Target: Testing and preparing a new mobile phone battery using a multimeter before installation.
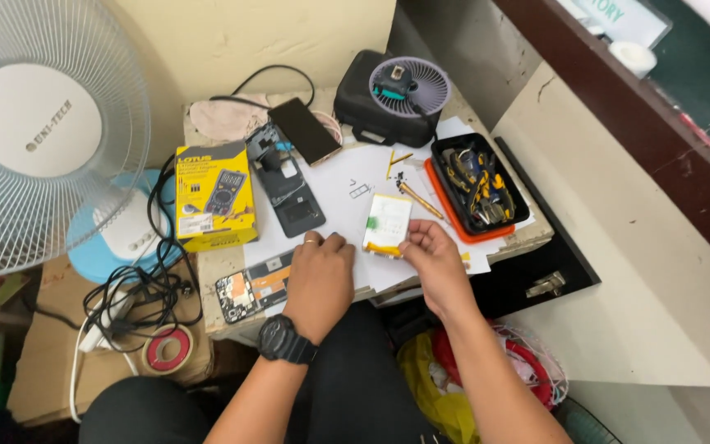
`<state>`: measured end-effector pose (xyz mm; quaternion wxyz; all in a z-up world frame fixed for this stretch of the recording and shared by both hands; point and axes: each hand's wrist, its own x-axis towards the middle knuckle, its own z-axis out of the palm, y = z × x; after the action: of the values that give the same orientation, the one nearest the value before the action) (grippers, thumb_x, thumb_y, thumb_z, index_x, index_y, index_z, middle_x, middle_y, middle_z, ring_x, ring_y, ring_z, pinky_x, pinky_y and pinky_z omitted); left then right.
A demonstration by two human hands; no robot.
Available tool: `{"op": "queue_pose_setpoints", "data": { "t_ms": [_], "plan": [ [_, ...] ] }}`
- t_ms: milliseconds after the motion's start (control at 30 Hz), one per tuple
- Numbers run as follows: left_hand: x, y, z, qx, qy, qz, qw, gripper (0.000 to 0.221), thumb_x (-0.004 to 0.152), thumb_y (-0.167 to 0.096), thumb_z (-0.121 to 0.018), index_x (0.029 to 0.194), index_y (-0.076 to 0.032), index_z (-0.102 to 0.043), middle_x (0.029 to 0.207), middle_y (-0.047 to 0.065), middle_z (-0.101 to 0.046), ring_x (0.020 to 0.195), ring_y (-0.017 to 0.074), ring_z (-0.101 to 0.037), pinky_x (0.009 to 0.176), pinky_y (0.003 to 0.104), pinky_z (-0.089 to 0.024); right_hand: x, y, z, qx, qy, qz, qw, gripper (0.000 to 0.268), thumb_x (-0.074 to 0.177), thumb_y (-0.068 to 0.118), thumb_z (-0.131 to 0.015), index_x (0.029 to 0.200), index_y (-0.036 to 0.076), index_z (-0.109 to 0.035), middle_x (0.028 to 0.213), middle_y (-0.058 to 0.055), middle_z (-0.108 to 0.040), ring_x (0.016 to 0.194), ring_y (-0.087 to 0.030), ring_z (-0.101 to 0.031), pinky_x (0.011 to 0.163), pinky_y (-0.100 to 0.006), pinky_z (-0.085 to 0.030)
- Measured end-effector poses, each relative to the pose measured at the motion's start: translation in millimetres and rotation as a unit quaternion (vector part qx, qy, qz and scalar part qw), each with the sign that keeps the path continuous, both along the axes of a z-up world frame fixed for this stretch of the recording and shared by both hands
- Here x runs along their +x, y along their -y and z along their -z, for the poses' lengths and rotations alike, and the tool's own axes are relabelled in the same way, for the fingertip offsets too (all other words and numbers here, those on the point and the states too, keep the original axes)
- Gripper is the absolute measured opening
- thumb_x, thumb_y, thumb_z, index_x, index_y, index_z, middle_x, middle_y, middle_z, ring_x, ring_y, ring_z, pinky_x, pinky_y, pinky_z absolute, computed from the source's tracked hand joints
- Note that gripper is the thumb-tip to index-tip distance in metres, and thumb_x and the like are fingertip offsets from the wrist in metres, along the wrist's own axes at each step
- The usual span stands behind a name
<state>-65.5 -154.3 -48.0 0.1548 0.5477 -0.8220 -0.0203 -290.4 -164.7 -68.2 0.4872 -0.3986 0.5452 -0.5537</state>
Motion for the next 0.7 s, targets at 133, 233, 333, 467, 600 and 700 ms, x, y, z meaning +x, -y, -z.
{"op": "queue_pose_setpoints", "data": {
  "t_ms": [133, 233, 333, 467, 600, 700],
  "plan": [
    [5, -1, -13, 0.026, -0.006, -0.010, 1.000, 0.037, 0.106, -0.004, -0.065, 0.136, -0.007, -0.085, 0.136, 0.016, -0.083, 0.132, 0.0363, -0.068, 0.100, 0.043, -0.055, -1, -12, -18, 0.017, -0.019, -0.031, 0.999, 0.043, 0.095, -0.004, -0.080, 0.137, 0.003, -0.072, 0.102, -0.006, -0.073, 0.098, -0.016, -0.072, 0.090, -0.034, -0.067],
    [7, -11, -14, 0.029, -0.066, -0.033, 0.997, 0.041, 0.102, 0.003, -0.067, 0.140, -0.003, -0.083, 0.138, 0.019, -0.081, 0.135, 0.0380, -0.068, 0.101, 0.042, -0.056, 1, -14, -25, 0.062, -0.018, -0.083, 0.994, 0.049, 0.094, -0.002, -0.081, 0.143, 0.000, -0.071, 0.097, -0.010, -0.075, 0.084, -0.020, -0.076, 0.072, -0.033, -0.071],
    [7, -30, -14, 0.018, -0.158, -0.059, 0.985, 0.044, 0.100, 0.013, -0.064, 0.139, 0.001, -0.080, 0.133, 0.025, -0.079, 0.129, 0.0414, -0.070, 0.102, 0.041, -0.058, 2, -8, -21, 0.081, -0.020, -0.110, 0.990, 0.053, 0.094, -0.001, -0.081, 0.146, 0.002, -0.070, 0.096, -0.013, -0.079, 0.081, -0.022, -0.080, 0.068, -0.034, -0.071],
    [3, -49, 6, -0.043, -0.238, -0.033, 0.970, 0.061, 0.086, 0.018, -0.057, 0.143, 0.001, -0.071, 0.130, 0.023, -0.070, 0.115, 0.0463, -0.062, 0.098, 0.057, -0.055, 14, -9, -41, 0.167, -0.078, -0.111, 0.977, 0.037, 0.102, 0.002, -0.072, 0.138, 0.011, -0.072, 0.095, -0.013, -0.083, 0.080, -0.025, -0.084, 0.068, -0.032, -0.063],
    [-3, -56, 16, -0.032, -0.202, -0.005, 0.979, 0.064, 0.085, 0.015, -0.060, 0.146, 0.000, -0.070, 0.131, 0.021, -0.074, 0.118, 0.0470, -0.060, 0.105, 0.058, -0.053, 22, -11, -41, 0.160, -0.151, -0.098, 0.971, 0.018, 0.106, 0.012, -0.079, 0.123, 0.006, -0.081, 0.093, -0.013, -0.083, 0.073, -0.020, -0.085, 0.068, -0.030, -0.068],
    [-6, -55, 21, -0.052, -0.164, -0.009, 0.985, 0.063, 0.083, 0.011, -0.063, 0.145, 0.000, -0.071, 0.132, 0.020, -0.075, 0.114, 0.0455, -0.061, 0.102, 0.057, -0.054, 20, -12, -34, 0.121, -0.254, -0.087, 0.956, 0.026, 0.102, 0.022, -0.081, 0.125, 0.014, -0.090, 0.094, -0.001, -0.084, 0.062, -0.018, -0.082, 0.069, -0.027, -0.065]
  ]
}}
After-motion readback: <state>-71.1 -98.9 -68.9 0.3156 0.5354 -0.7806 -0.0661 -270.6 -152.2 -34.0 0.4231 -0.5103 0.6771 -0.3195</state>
